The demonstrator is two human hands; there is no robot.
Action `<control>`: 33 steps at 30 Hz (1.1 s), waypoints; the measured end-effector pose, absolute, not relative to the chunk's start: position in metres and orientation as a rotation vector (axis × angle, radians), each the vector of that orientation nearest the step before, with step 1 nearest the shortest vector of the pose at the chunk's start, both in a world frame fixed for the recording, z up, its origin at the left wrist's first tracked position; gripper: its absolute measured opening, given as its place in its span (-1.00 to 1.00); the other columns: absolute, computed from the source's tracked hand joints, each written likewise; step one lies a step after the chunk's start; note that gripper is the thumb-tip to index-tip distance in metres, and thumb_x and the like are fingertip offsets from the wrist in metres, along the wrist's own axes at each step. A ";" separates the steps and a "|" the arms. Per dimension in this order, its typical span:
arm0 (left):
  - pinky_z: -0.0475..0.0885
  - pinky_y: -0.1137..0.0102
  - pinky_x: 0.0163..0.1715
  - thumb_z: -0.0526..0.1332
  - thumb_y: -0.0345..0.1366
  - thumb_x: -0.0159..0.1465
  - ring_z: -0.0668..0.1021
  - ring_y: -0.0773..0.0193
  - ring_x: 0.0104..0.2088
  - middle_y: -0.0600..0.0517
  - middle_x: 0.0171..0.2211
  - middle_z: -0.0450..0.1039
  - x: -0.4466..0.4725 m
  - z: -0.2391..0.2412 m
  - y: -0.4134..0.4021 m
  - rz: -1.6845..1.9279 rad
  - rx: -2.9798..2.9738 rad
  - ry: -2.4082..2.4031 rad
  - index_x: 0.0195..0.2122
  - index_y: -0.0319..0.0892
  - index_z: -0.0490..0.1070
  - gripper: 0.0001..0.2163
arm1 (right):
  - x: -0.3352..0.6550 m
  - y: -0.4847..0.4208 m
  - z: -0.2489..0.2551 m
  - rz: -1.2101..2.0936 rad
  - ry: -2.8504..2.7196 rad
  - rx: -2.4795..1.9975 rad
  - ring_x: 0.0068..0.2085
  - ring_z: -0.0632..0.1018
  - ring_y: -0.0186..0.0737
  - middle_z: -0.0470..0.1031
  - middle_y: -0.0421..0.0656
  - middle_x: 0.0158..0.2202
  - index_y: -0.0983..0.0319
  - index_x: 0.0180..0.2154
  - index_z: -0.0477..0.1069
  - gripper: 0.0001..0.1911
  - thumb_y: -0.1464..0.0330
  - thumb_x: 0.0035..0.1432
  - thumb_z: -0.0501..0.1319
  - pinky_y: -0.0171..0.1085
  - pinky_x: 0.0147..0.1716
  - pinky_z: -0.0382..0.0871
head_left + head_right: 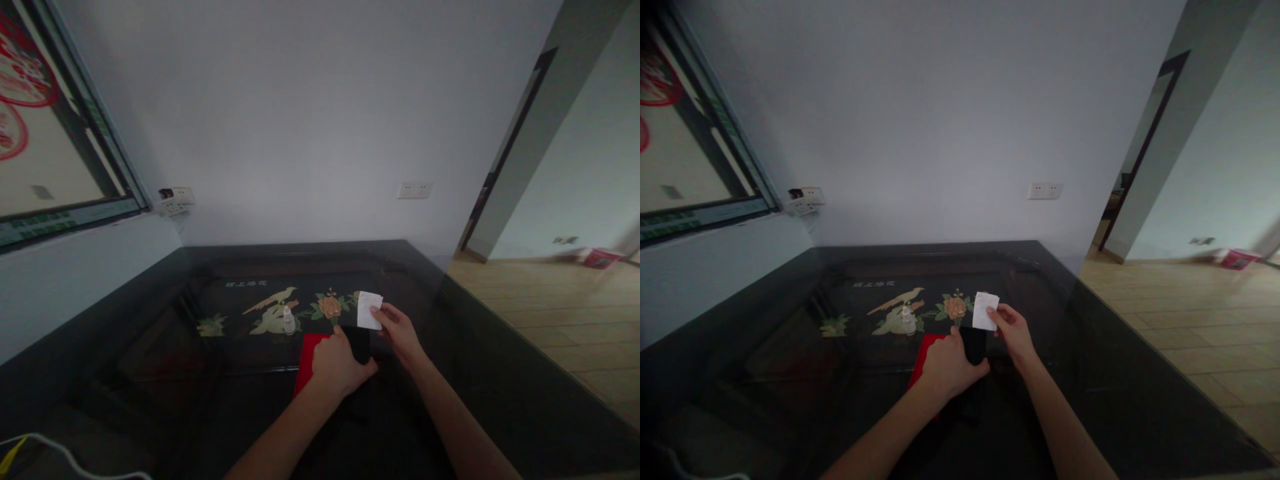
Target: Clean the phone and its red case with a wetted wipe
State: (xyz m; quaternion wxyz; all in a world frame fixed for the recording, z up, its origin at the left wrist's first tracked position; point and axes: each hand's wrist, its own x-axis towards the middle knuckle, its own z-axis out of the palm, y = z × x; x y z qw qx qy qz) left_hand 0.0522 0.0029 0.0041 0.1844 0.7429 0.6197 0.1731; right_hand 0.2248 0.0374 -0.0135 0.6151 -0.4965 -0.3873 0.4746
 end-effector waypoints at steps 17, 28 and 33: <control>0.43 0.36 -0.26 0.46 -0.19 -0.01 0.60 0.09 -0.18 -0.11 -0.14 0.58 0.010 -0.001 0.020 0.750 1.128 1.017 -0.05 -0.23 0.40 -0.49 | 0.220 0.036 -0.020 1.301 -0.919 -0.999 -0.50 0.45 -0.39 0.53 -0.23 -0.43 0.21 -0.23 0.56 -0.60 0.14 -0.06 0.54 -0.46 -0.63 0.23; 0.45 0.37 -0.29 0.48 -0.36 -0.04 0.60 0.11 -0.17 -0.11 -0.12 0.56 0.013 -0.002 0.008 0.743 1.367 1.052 -0.03 -0.21 0.28 -0.43 | 0.217 0.033 -0.014 1.237 -0.943 -1.062 -0.53 0.42 -0.38 0.54 -0.23 -0.45 0.21 -0.24 0.59 -0.55 0.10 -0.13 0.55 -0.43 -0.64 0.18; 0.46 0.31 -0.14 0.58 -0.26 -0.13 0.59 0.08 -0.09 -0.15 -0.07 0.54 0.014 0.001 0.009 0.819 1.230 1.064 -0.02 -0.19 0.26 -0.31 | 0.215 0.030 -0.008 1.147 -0.951 -1.082 -0.41 0.54 -0.24 0.63 -0.14 -0.33 0.20 -0.27 0.57 -0.56 0.08 -0.12 0.54 -0.34 -0.51 0.37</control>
